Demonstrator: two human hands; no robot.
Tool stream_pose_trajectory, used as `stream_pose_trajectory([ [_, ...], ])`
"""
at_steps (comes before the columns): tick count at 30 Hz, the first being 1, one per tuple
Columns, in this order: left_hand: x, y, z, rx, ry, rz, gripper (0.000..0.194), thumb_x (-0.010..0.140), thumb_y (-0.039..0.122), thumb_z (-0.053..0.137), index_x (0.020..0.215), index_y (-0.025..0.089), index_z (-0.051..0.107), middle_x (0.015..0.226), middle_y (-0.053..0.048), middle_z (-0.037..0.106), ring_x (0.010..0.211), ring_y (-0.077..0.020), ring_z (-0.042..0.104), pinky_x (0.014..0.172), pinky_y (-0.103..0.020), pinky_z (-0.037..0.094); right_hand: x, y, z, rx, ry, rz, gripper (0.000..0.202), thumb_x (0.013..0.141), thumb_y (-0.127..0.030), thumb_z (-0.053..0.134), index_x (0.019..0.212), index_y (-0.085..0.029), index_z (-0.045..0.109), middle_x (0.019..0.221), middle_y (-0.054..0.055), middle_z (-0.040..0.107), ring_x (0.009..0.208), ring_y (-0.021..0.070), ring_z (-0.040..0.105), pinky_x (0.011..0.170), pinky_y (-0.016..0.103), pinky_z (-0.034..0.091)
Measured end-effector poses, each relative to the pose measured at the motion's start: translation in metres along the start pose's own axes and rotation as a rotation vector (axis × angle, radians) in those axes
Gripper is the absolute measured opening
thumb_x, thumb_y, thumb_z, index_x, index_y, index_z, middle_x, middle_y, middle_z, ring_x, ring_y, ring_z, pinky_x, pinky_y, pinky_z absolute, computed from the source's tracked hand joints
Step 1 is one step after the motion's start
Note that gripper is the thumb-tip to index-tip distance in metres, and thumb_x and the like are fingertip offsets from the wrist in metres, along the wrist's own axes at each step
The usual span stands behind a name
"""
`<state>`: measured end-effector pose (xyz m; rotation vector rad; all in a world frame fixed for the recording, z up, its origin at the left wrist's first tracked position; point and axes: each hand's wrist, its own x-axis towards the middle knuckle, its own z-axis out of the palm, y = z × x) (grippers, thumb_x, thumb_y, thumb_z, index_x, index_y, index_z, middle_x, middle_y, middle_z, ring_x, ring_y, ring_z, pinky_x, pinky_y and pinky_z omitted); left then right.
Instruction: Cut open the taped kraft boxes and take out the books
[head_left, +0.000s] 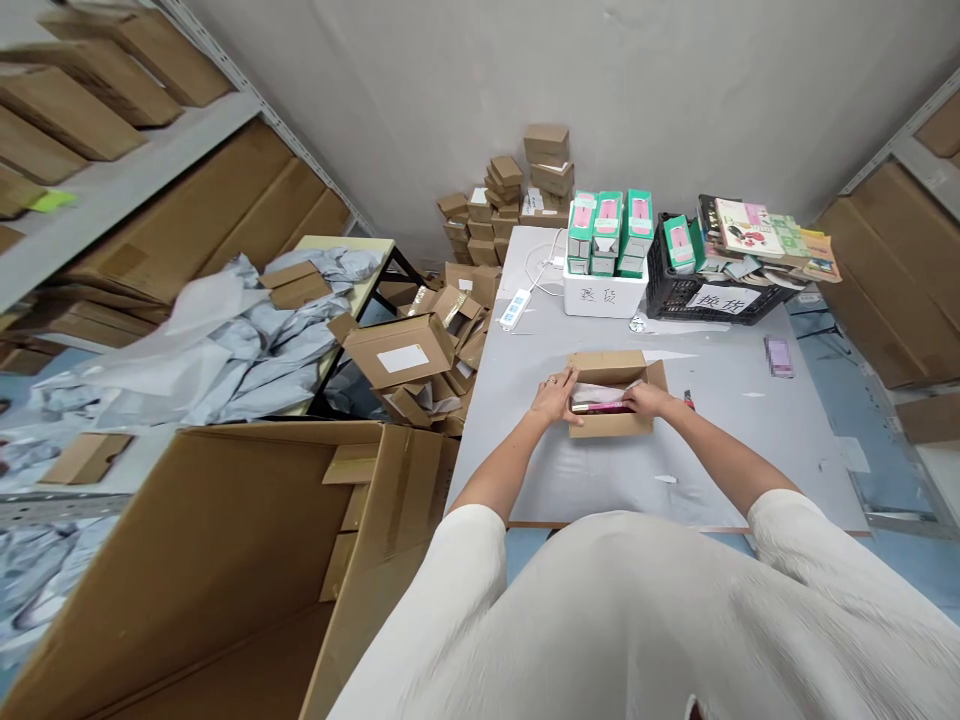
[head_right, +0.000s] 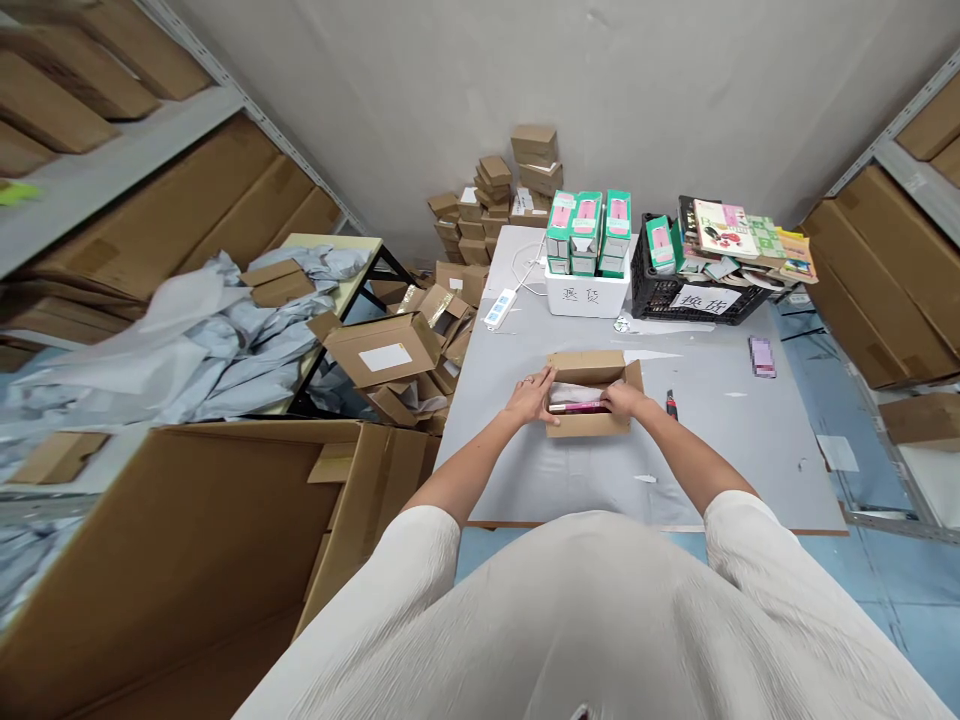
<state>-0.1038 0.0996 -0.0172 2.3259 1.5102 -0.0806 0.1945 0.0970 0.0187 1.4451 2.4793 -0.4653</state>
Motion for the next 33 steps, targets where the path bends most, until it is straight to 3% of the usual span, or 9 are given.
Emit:
stream_pose_trajectory([
  [8,-0.001,0.001,-0.002,0.019,-0.005,0.003,0.159,0.064,0.075,0.096,0.18,0.032,-0.005,0.187,-0.018,0.004,0.158,-0.0499,0.037,0.123,-0.053,0.037,0.003,-0.012,0.004,-0.123,0.008,0.105,0.041,0.104,-0.021,0.056,0.144,-0.015,0.062,0.128,0.021,0.075,0.112,0.0321,0.07,0.092,0.036,0.049],
  [13,-0.005,0.005,-0.006,0.018,-0.019,-0.003,0.156,0.067,0.073,0.095,0.18,0.032,-0.004,0.187,-0.019,0.002,0.159,-0.0499,0.037,0.123,-0.053,0.035,-0.001,-0.016,-0.004,-0.145,0.006,0.081,0.039,0.105,-0.018,0.049,0.138,-0.016,0.07,0.133,0.021,0.071,0.121,0.0337,0.063,0.096,0.039,0.048],
  [16,-0.011,0.008,-0.014,-0.039,0.011,0.004,0.147,0.072,0.072,0.092,0.18,0.031,0.001,0.187,-0.02,0.009,0.158,-0.0486,0.038,0.123,-0.053,0.035,-0.009,-0.019,-0.027,-0.149,0.107,0.046,0.044,0.103,-0.017,0.047,0.139,-0.015,0.071,0.136,0.022,0.07,0.124,0.0353,0.058,0.099,0.044,0.044],
  [19,-0.017,0.018,-0.03,-0.1,0.143,0.016,0.133,0.08,0.07,0.086,0.18,0.03,0.008,0.185,-0.019,0.017,0.159,-0.0471,0.035,0.125,-0.055,0.031,-0.017,-0.021,-0.063,-0.147,0.197,-0.018,0.043,0.104,-0.018,0.045,0.135,-0.014,0.074,0.13,0.022,0.074,0.12,0.0374,0.056,0.1,0.048,0.039],
  [22,-0.019,0.035,-0.058,-0.087,0.332,0.074,0.117,0.088,0.062,0.083,0.179,0.03,0.016,0.185,-0.019,0.016,0.166,-0.0469,0.023,0.131,-0.06,0.019,-0.022,-0.024,-0.102,-0.178,0.278,-0.072,0.042,0.106,-0.021,0.045,0.136,-0.015,0.074,0.125,0.021,0.077,0.119,0.0382,0.055,0.098,0.048,0.034],
  [25,-0.015,0.052,-0.091,-0.101,0.46,0.13,0.107,0.095,0.056,0.077,0.179,0.026,0.018,0.182,-0.019,0.026,0.168,-0.0445,0.02,0.133,-0.058,0.016,-0.027,-0.028,-0.132,-0.214,0.332,-0.142,0.042,0.107,-0.021,0.046,0.138,-0.016,0.073,0.123,0.021,0.077,0.117,0.0377,0.053,0.098,0.047,0.031],
  [27,-0.009,0.06,-0.108,-0.126,0.463,0.183,0.101,0.093,0.054,0.079,0.176,0.025,0.029,0.174,-0.019,0.042,0.164,-0.0438,0.031,0.133,-0.057,0.018,-0.03,-0.031,-0.145,-0.224,0.355,-0.19,0.04,0.107,-0.022,0.046,0.136,-0.017,0.074,0.121,0.02,0.077,0.117,0.0372,0.053,0.099,0.047,0.03],
  [30,-0.002,0.064,-0.12,-0.234,0.328,0.223,0.057,0.1,0.048,0.071,0.153,0.027,0.063,0.14,-0.013,0.073,0.138,-0.0382,0.062,0.123,-0.048,0.038,-0.034,-0.035,-0.156,-0.222,0.373,-0.23,0.039,0.109,-0.024,0.045,0.133,-0.018,0.075,0.118,0.019,0.076,0.117,0.0364,0.052,0.102,0.048,0.031],
  [33,0.001,0.064,-0.116,-0.367,0.274,0.155,0.032,0.104,0.042,0.064,0.13,0.026,0.074,0.113,-0.01,0.08,0.113,-0.0338,0.074,0.102,-0.039,0.052,-0.035,-0.036,-0.157,-0.185,0.409,-0.251,0.041,0.11,-0.025,0.044,0.138,-0.02,0.072,0.126,0.018,0.075,0.121,0.0364,0.053,0.107,0.05,0.032],
])
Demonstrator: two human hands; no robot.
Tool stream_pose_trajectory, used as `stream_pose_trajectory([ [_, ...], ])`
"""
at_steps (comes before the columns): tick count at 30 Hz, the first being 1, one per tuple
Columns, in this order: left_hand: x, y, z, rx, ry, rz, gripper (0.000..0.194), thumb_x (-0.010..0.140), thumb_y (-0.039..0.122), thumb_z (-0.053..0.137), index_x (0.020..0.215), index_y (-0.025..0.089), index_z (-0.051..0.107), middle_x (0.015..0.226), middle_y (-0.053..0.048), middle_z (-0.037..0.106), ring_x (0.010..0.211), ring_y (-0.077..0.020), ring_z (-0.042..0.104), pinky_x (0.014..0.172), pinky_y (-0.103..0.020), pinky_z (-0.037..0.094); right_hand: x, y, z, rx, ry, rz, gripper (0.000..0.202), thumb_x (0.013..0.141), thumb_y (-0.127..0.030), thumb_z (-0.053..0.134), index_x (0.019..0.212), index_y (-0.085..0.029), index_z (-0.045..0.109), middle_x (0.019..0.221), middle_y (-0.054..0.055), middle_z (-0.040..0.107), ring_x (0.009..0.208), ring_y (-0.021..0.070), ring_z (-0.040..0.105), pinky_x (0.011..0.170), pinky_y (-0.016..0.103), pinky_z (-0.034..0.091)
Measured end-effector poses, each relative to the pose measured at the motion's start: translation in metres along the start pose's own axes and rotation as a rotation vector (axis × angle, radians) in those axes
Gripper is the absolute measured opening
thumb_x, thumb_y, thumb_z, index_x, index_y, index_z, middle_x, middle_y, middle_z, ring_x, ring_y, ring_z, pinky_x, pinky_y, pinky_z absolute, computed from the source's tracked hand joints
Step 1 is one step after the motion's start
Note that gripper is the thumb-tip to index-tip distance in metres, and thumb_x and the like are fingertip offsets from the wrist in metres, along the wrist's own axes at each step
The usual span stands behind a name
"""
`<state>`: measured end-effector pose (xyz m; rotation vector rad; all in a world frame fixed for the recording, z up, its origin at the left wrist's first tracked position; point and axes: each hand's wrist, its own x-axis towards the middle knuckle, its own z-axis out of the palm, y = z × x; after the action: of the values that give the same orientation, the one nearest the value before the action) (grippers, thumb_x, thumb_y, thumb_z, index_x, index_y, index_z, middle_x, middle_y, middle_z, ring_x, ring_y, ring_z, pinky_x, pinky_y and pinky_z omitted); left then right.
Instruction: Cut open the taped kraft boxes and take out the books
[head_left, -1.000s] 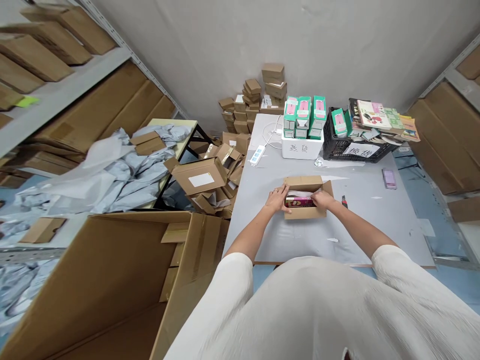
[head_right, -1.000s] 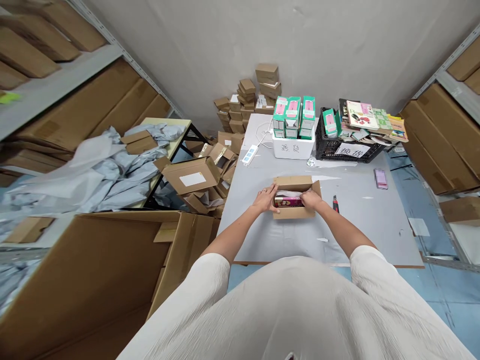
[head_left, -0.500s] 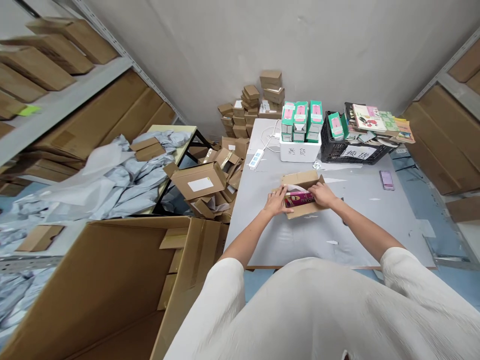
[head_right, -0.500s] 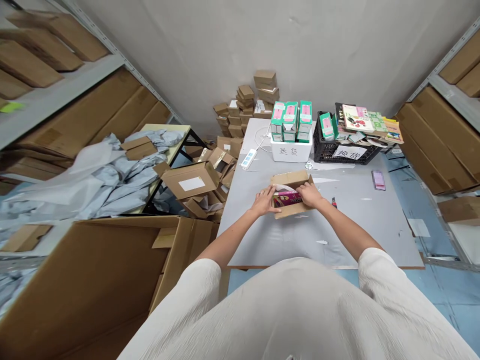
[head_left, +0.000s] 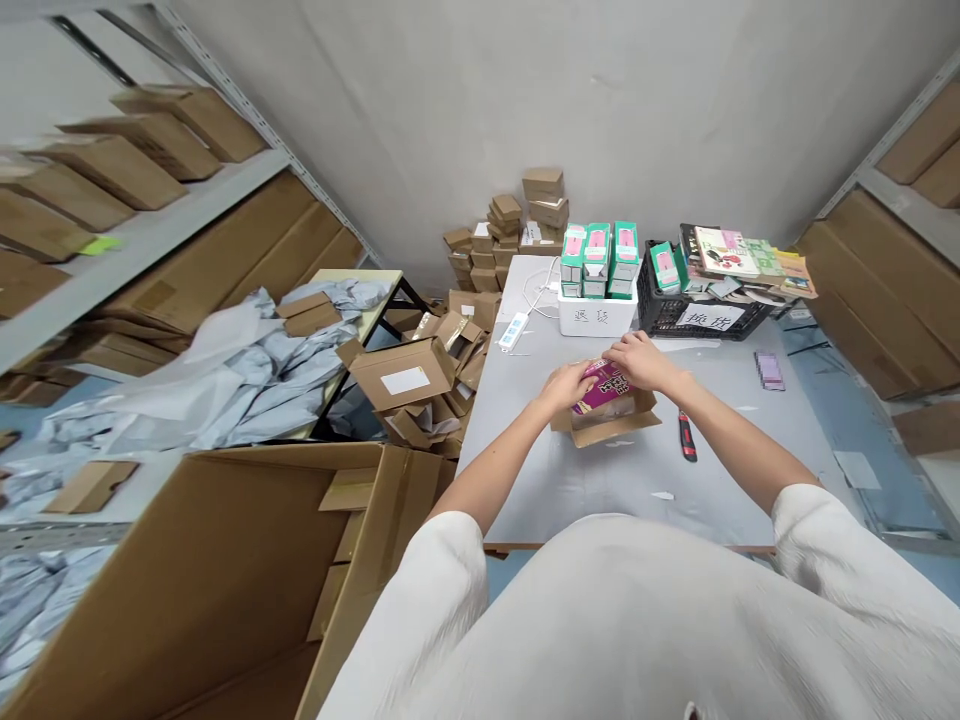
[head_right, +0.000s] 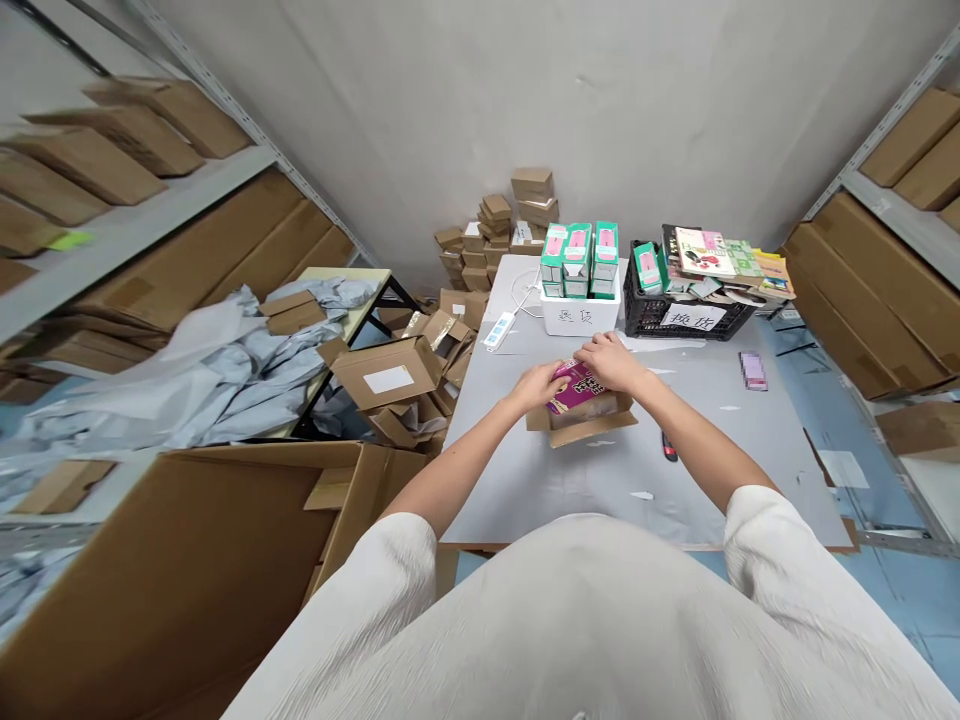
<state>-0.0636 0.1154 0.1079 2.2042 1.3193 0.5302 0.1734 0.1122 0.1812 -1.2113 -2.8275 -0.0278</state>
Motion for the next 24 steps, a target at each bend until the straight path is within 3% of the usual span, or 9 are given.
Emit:
stream_pose_trajectory([
  [4,-0.009,-0.007,0.014,-0.213,0.13,-0.115,0.025,0.1,0.047,0.069,0.11,0.024,0.075,0.102,-0.008,0.081,0.101,-0.0309,0.075,0.092,-0.038,0.056,-0.007,-0.001,0.017,0.1,0.245,0.103,0.057,0.106,-0.03,0.051,0.164,-0.024,0.051,0.165,0.018,0.051,0.148,0.0411,0.04,0.121,0.059,0.027],
  [6,-0.015,-0.012,0.02,-0.432,0.22,-0.173,0.033,0.097,0.055,0.072,0.109,0.024,0.073,0.101,-0.007,0.081,0.095,-0.0284,0.076,0.088,-0.037,0.058,-0.013,-0.001,0.032,0.2,0.384,0.223,0.067,0.105,-0.035,0.053,0.17,-0.025,0.04,0.174,0.018,0.039,0.157,0.0431,0.032,0.124,0.063,0.026],
  [8,-0.021,-0.016,0.024,-0.678,0.306,-0.217,0.045,0.092,0.064,0.076,0.111,0.023,0.071,0.103,-0.008,0.082,0.092,-0.0264,0.077,0.084,-0.037,0.06,-0.02,-0.001,0.05,0.363,0.468,0.343,0.068,0.106,-0.042,0.052,0.17,-0.026,0.038,0.174,0.019,0.037,0.158,0.0421,0.034,0.125,0.064,0.031],
  [12,-0.031,-0.018,0.025,-1.024,0.398,-0.254,0.067,0.076,0.074,0.088,0.112,0.021,0.069,0.109,-0.012,0.082,0.092,-0.0252,0.079,0.083,-0.038,0.063,-0.029,-0.006,0.083,0.815,0.472,0.542,0.067,0.103,-0.06,0.055,0.16,-0.026,0.046,0.162,0.02,0.052,0.14,0.0354,0.059,0.112,0.054,0.053],
  [15,-0.04,-0.015,0.026,-1.144,0.411,-0.275,0.075,0.07,0.075,0.092,0.116,0.02,0.068,0.112,-0.012,0.083,0.095,-0.026,0.08,0.083,-0.038,0.065,-0.029,-0.017,0.094,1.074,0.44,0.609,0.066,0.096,-0.072,0.06,0.143,-0.026,0.058,0.145,0.016,0.067,0.126,0.0315,0.069,0.104,0.05,0.061],
  [20,-0.047,-0.006,0.041,-1.227,0.404,-0.308,0.079,0.067,0.074,0.094,0.119,0.02,0.068,0.114,-0.013,0.083,0.096,-0.0262,0.081,0.086,-0.041,0.066,-0.027,-0.036,0.092,1.18,0.378,0.585,0.061,0.086,-0.077,0.073,0.117,-0.024,0.069,0.125,0.013,0.078,0.113,0.0316,0.075,0.1,0.049,0.064],
  [24,-0.04,-0.001,0.051,-1.25,0.385,-0.341,0.079,0.062,0.074,0.096,0.113,0.019,0.069,0.111,-0.012,0.083,0.093,-0.0261,0.08,0.087,-0.042,0.065,-0.029,-0.037,0.092,1.263,0.336,0.562,0.063,0.092,-0.078,0.064,0.127,-0.025,0.067,0.123,0.013,0.081,0.11,0.0326,0.078,0.094,0.051,0.066],
])
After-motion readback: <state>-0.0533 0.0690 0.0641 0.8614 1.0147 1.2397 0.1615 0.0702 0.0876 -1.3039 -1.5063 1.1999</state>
